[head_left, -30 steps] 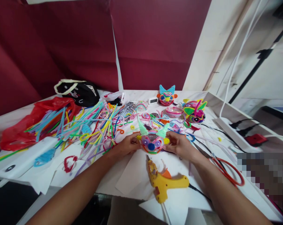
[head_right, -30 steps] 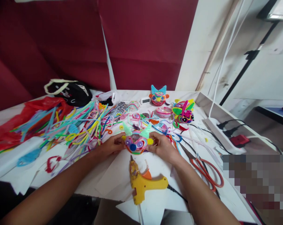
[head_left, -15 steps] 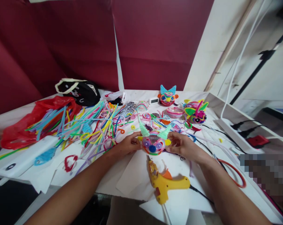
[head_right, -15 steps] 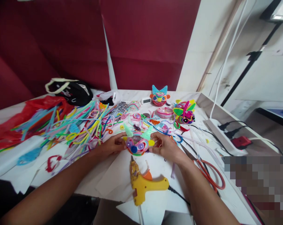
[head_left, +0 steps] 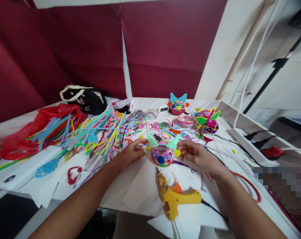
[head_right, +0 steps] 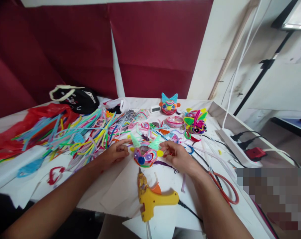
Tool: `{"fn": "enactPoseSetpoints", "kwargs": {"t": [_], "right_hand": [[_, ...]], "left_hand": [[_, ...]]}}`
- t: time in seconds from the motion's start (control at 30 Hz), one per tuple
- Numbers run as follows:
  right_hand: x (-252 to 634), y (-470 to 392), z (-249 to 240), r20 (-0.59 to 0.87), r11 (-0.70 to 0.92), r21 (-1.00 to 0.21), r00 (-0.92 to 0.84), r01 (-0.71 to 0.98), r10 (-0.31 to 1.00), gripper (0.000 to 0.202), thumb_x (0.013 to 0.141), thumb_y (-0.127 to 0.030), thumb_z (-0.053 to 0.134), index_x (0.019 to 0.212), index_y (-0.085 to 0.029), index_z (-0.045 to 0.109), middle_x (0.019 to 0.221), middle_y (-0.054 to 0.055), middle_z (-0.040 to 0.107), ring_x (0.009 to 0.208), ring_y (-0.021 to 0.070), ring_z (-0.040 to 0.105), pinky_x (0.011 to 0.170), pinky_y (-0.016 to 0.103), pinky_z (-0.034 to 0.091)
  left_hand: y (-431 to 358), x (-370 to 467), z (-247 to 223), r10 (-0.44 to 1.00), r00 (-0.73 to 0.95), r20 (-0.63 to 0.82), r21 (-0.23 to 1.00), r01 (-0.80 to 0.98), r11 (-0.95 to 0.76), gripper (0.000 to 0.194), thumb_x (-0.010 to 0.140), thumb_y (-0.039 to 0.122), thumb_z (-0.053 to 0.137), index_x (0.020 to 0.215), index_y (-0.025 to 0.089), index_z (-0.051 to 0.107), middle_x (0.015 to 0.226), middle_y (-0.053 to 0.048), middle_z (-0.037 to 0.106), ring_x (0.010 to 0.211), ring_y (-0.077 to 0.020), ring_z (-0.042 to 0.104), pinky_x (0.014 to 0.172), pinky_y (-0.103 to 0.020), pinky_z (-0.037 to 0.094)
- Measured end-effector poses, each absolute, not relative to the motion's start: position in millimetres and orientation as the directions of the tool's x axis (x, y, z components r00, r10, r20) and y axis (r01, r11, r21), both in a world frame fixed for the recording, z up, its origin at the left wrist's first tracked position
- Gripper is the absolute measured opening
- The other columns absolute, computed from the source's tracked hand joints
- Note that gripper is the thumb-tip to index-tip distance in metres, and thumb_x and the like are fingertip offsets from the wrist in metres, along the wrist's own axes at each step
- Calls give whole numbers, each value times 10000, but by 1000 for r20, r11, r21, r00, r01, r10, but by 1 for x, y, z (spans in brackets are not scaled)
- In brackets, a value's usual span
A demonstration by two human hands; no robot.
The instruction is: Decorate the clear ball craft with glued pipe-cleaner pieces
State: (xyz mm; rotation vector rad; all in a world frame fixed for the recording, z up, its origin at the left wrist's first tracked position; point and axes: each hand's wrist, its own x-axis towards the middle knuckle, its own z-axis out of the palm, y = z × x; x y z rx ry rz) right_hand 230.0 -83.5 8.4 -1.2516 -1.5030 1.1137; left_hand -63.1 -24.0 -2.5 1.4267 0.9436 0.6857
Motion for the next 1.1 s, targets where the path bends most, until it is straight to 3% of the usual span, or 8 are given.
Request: {"fn": "enactPoseSetpoints", "kwargs": {"t": [0.23, 0.43, 0.87, 1.1], "right_hand": [[229, -87, 22, 167, 152, -971, 69, 185, 983, 110, 657, -282, 628, 715, -201, 674, 732, 44, 686, 722, 187, 632, 698, 318, 508], [227, -90, 30, 215, 178, -969, 223, 173, 951, 85, 600, -260, 599, 572, -192, 641, 519, 4, 599, 503, 131, 511, 493, 249, 395], [235, -79, 16, 275, 253, -961, 357, 109, 893, 266, 695, -428, 708, 730, -167, 673, 478, -39, 520, 419, 95, 406, 421, 231, 322], [238, -78, 15, 308, 282, -951, 358, 123, 882, 437, 715, -572, 709, 845, -154, 706, 584, -3, 594, 487, 121, 480, 455, 249, 383]], "left_hand": [[-23, -64, 1, 939, 344, 20, 980, 180, -86, 469, 760, 269, 662, 1202, 136, 575, 572, 95, 444, 457, -62, 360, 430, -206, 230], [-24, -64, 1, 976, 200, 91, 970, 204, -132, 403, 755, 312, 664, 1115, 135, 625, 547, 96, 428, 459, -65, 349, 448, -206, 247], [-26, -63, 11, 986, 118, 122, 983, 125, -136, 400, 710, 345, 664, 1043, 130, 618, 521, 104, 407, 426, -59, 306, 406, -198, 204], [-22, -68, 37, 982, 86, 170, 964, 191, -184, 384, 731, 360, 644, 1047, 144, 607, 513, 101, 404, 414, -58, 298, 414, -196, 207]]}}
